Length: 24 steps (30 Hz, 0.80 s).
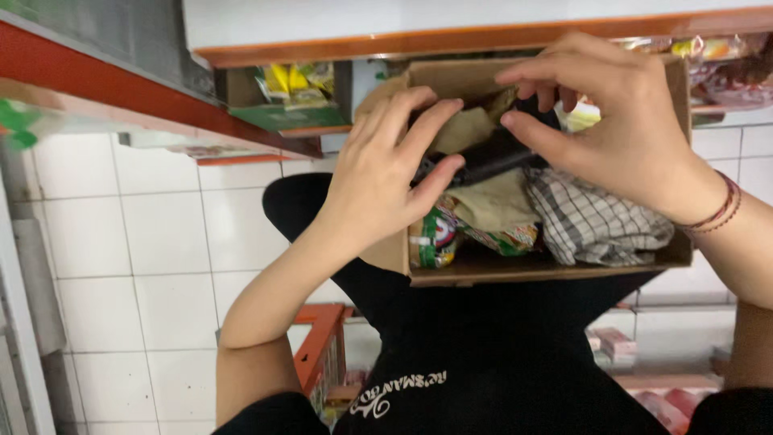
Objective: The person takes instant noodle packages from a shelf, wipes them with cloths, and scans them with a handheld barcode scanner before placing them into a cardboard box.
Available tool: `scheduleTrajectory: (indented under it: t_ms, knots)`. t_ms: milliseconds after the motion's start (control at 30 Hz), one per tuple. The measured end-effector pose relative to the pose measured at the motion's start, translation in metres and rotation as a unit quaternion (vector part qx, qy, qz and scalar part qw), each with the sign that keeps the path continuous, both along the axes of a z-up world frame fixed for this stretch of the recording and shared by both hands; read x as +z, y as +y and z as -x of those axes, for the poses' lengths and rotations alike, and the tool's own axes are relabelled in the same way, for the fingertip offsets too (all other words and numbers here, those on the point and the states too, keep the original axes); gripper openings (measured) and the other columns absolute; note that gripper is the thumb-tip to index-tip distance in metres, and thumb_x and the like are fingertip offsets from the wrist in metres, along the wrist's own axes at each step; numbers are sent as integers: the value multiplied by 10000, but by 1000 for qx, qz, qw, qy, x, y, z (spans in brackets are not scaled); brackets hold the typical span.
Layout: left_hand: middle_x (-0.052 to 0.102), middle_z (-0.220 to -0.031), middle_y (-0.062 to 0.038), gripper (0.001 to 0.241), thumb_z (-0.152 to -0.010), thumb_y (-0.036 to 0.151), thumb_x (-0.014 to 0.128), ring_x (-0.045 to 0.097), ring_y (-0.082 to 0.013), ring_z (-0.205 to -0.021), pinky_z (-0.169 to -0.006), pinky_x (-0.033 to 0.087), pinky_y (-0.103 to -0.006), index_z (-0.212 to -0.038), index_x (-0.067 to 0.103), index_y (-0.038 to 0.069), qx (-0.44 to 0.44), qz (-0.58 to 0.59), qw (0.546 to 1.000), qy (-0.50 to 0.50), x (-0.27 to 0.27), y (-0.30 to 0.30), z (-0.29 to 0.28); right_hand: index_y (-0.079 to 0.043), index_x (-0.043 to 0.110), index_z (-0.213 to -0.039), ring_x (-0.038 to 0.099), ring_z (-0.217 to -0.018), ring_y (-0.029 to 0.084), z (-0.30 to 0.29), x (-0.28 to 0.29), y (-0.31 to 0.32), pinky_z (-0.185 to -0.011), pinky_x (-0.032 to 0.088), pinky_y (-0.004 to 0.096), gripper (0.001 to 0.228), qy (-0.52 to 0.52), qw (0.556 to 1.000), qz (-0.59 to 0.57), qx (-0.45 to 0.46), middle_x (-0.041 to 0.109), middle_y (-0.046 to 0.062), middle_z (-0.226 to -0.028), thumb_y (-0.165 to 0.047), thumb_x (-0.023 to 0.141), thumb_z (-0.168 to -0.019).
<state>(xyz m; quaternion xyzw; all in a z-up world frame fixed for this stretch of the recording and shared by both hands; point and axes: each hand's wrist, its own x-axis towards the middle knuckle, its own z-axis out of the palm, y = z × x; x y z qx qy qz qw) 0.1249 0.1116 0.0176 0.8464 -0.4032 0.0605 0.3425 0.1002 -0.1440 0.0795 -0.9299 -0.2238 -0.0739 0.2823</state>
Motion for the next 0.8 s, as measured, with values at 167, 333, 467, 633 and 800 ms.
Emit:
scheduleTrajectory:
  t_ms: [167, 333, 467, 633, 800]
  knots:
    - [588, -1250, -123, 590, -833, 341, 830, 628, -365, -1159, -960, 503, -525, -1358, 639, 152, -105, -66, 990, 66, -35, -24, 8, -43, 711, -1016, 687, -792, 164, 43, -40, -20, -704, 574, 274, 243, 87, 993, -28, 77, 694, 60, -930, -160, 856, -860]
    - [589, -1295, -107, 460, -931, 254, 811, 638, -345, -1170, -996, 537, -470, -1360, 666, 171, -100, -32, 986, 128, -57, -29, 4, -28, 644, -837, 656, -727, 242, 84, -68, 2, -551, 529, 360, 473, 16, 981, 160, 109, 626, 85, -818, -426, 873, -724]
    - [522, -1439, -114, 439, -960, 196, 809, 534, -316, -1339, -1134, 468, -488, -1381, 688, 215, -105, -34, 993, 34, -56, -29, 12, -54, 644, -926, 640, -854, 242, 95, -74, 3, -675, 542, 361, 380, -22, 979, 189, 68, 605, 73, -928, -339, 862, -802]
    - [486, -1397, -151, 616, -715, 278, 858, 436, -342, -1351, -1096, 299, -647, -1299, 722, 134, -133, -113, 983, -62, -47, -42, 26, 6, 654, -965, 635, -945, 314, 110, -79, 0, -785, 542, 410, 553, 3, 982, 190, 14, 614, 153, -1014, -418, 900, -708]
    - [489, -1307, -129, 427, -819, 285, 882, 465, -283, -1313, -1137, 290, -654, -1175, 759, 83, -134, -89, 987, -30, -51, -57, 21, 70, 652, -1013, 602, -1180, 387, 126, -80, -6, -994, 508, 448, 687, -13, 984, 178, -6, 603, 251, -1262, -422, 912, -611]
